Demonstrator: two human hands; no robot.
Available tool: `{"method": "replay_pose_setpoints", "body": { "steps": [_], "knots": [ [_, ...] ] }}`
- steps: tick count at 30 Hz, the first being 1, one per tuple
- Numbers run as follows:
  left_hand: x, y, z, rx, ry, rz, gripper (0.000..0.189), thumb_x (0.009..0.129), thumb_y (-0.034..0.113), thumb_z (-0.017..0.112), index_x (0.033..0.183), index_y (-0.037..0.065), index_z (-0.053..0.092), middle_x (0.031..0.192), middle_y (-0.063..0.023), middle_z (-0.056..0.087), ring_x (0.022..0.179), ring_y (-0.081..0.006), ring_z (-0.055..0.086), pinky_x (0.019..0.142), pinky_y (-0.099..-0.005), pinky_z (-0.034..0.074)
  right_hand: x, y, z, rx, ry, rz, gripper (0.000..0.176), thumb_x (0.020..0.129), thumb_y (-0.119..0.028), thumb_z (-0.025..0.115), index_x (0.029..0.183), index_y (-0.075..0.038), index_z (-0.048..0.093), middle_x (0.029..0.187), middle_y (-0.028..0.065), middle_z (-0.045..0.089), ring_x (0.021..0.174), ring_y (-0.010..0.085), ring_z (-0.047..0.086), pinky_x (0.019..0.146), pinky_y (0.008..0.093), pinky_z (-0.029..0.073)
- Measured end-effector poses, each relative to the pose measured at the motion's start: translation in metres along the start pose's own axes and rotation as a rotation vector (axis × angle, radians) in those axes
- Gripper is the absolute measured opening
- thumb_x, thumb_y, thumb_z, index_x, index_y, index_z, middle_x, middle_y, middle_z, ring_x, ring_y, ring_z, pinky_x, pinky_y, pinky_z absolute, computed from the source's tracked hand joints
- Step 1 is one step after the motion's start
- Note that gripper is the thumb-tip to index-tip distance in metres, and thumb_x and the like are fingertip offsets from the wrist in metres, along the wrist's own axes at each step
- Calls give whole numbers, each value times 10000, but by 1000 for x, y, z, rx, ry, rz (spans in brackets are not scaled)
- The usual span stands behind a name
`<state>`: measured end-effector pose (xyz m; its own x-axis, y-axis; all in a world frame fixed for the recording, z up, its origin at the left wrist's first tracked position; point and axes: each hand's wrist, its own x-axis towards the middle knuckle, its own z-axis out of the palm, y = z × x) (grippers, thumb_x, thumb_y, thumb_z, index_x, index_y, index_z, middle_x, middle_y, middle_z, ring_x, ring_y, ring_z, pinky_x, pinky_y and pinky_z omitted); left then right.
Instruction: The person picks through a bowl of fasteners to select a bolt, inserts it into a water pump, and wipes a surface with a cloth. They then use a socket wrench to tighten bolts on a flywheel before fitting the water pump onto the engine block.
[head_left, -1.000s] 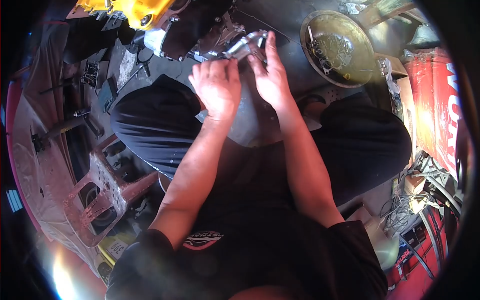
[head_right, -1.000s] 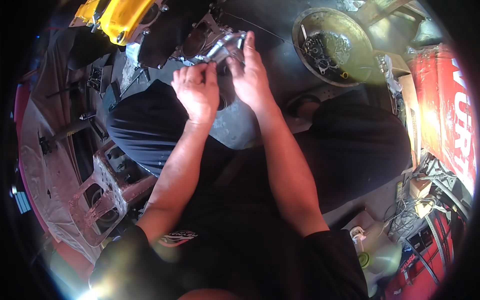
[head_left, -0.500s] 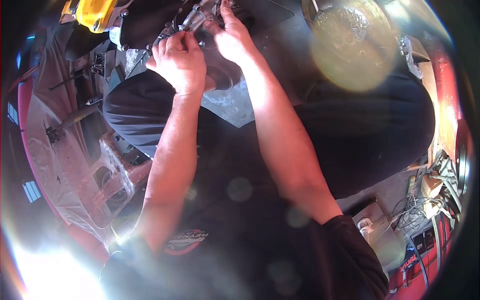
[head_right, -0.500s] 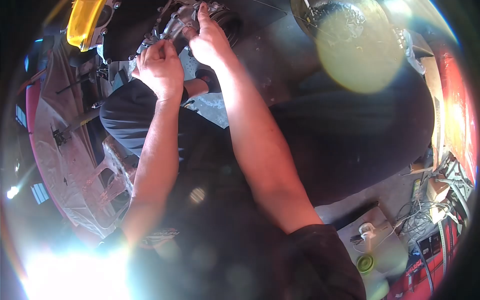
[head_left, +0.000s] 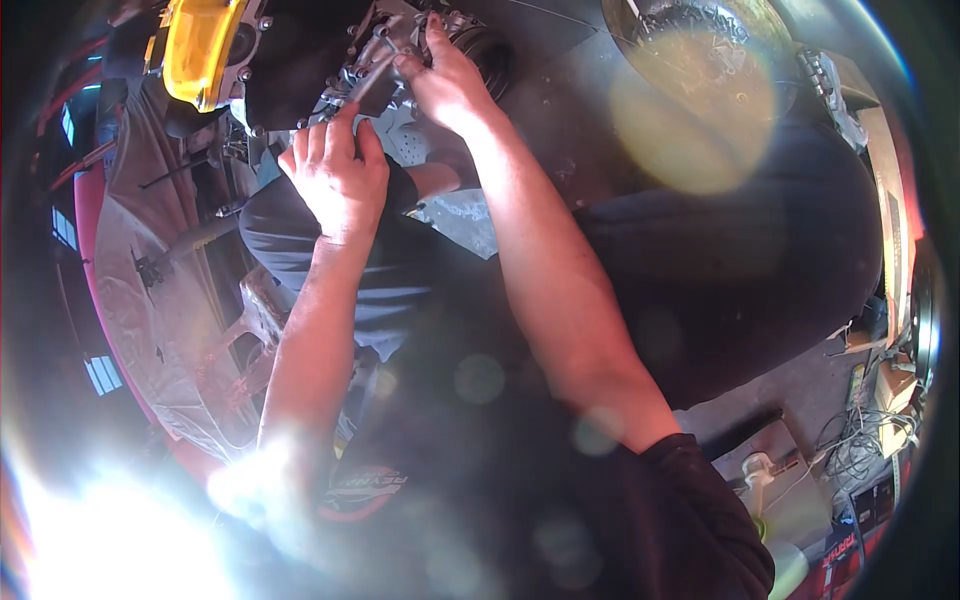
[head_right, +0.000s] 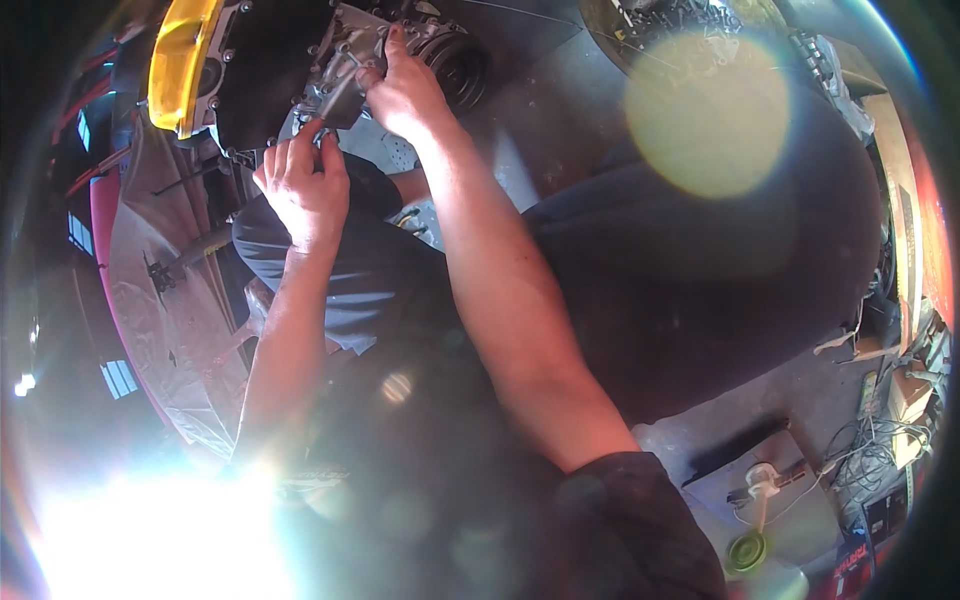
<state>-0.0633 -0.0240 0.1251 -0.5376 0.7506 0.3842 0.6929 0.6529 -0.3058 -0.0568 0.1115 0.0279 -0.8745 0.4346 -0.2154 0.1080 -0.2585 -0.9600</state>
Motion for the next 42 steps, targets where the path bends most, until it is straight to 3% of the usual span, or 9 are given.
{"method": "replay_pose_setpoints", "body": {
  "steps": [1,10,19,30,42],
  "knots": [
    [1,-2,-2,2,8,46,214,761,113,707,974,114,688,779,-27,619,799,-246,588,757,-409,400,-1,-2,-1,35,-16,51,774,932,-344,603,1529,-26,225,1487,240,404,1372,344,421,1129,344,329],
    [31,-7,-30,-1,-6,523,244,697,65,741,917,120,650,801,0,551,788,-209,555,761,-394,387,6,6,6,-2,24,-29,777,931,-340,583,1507,42,227,1476,249,414,1355,340,444,1114,349,350],
    [40,-28,-35,102,-50,569,300,689,89,734,982,120,678,851,6,557,859,-196,557,828,-407,374,6,1,8,-29,46,24,784,928,-344,591,1511,31,225,1439,279,445,1278,367,520,1073,356,400],
    [58,-34,-38,227,-72,698,322,697,142,700,1019,138,685,956,26,580,947,-175,553,893,-428,338,3,-3,8,18,62,9,779,920,-333,589,1502,47,236,1347,325,508,1273,402,512,1073,385,394],
    [64,-28,-36,290,-199,697,256,713,139,674,968,121,663,916,-3,552,953,-197,544,914,-467,363,4,-8,7,20,34,62,772,916,-335,576,1490,65,251,1321,360,505,1272,421,502,1071,397,392]
  ]
}}
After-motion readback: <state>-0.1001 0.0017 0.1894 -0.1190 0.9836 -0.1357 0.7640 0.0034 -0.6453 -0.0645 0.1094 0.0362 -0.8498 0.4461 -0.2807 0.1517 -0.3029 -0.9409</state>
